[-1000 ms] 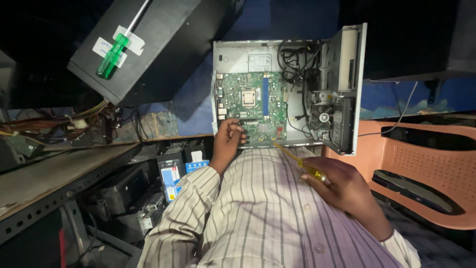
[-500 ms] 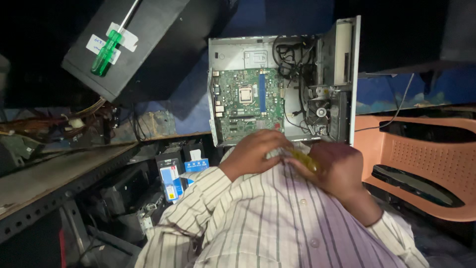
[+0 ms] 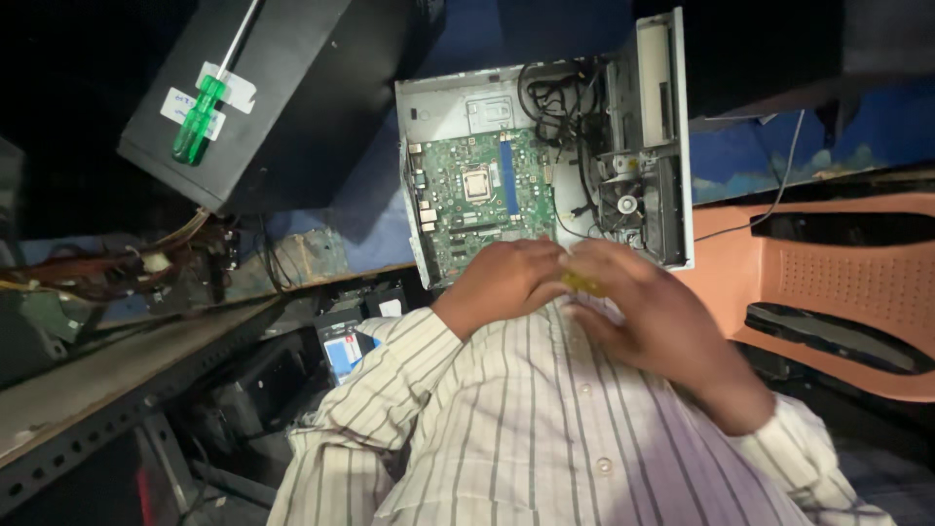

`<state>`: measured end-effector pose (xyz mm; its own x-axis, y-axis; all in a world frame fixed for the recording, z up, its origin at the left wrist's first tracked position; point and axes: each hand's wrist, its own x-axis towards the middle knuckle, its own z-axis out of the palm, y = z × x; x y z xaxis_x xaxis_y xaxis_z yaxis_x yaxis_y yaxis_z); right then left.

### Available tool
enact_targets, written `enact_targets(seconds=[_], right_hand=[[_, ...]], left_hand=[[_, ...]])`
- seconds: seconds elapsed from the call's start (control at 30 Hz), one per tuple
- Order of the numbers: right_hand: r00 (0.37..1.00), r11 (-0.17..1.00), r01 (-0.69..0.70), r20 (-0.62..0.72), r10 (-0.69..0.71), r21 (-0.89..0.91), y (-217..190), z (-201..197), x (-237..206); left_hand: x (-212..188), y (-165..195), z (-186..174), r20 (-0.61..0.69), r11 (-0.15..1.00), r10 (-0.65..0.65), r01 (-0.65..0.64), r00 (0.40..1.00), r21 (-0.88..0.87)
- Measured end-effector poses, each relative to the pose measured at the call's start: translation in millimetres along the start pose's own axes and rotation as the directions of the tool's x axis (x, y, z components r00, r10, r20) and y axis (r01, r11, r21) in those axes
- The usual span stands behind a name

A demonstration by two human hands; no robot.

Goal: The person uses a yellow screwdriver to tighten screws on the motherboard inside an open computer case. They repeatedly adjust their grip and position to reach different screw locations on the board.

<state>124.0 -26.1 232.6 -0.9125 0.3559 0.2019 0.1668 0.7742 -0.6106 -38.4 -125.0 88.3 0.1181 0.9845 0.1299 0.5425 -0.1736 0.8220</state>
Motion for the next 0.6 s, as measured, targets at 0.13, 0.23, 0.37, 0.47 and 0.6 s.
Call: enact_targets(seconds=[0.13,0.23,0.37,0.47,0.6], right_hand=[[0.967,0.975,-0.217,0.125,0.222,-0.053,-1.6,-4.0,-10.8],[0.961,0.937,-0.275,-0.019,0.277,-0.215,2.3,10.6,-19.9],[0.976,0.908,-0.196,-0.162,0.144,-0.369,15.3,29.0,-16.6],[0.973,0.891,-0.221,-0.157,0.171,-0.397,11.6,36.4,-8.7],[0.958,0.942,-0.274,-0.137,0.250,-0.196,-4.3,28.0,-4.2]], left_hand=[[8.7,5.2,-19.8,0.061,0.993,0.048,-0.041,0.997,-0.107],[10.8,6.0,-44.5,0.139,0.983,0.027,-0.001,0.990,-0.184],[9.1,14.0,-54.8,0.097,0.982,0.084,-0.066,0.992,-0.180],[9.7,21.4,-42.3,0.078,0.998,0.005,0.000,0.997,-0.069],[9.8,16.0,-34.7,0.030,0.994,0.003,0.000,1.000,-0.105]])
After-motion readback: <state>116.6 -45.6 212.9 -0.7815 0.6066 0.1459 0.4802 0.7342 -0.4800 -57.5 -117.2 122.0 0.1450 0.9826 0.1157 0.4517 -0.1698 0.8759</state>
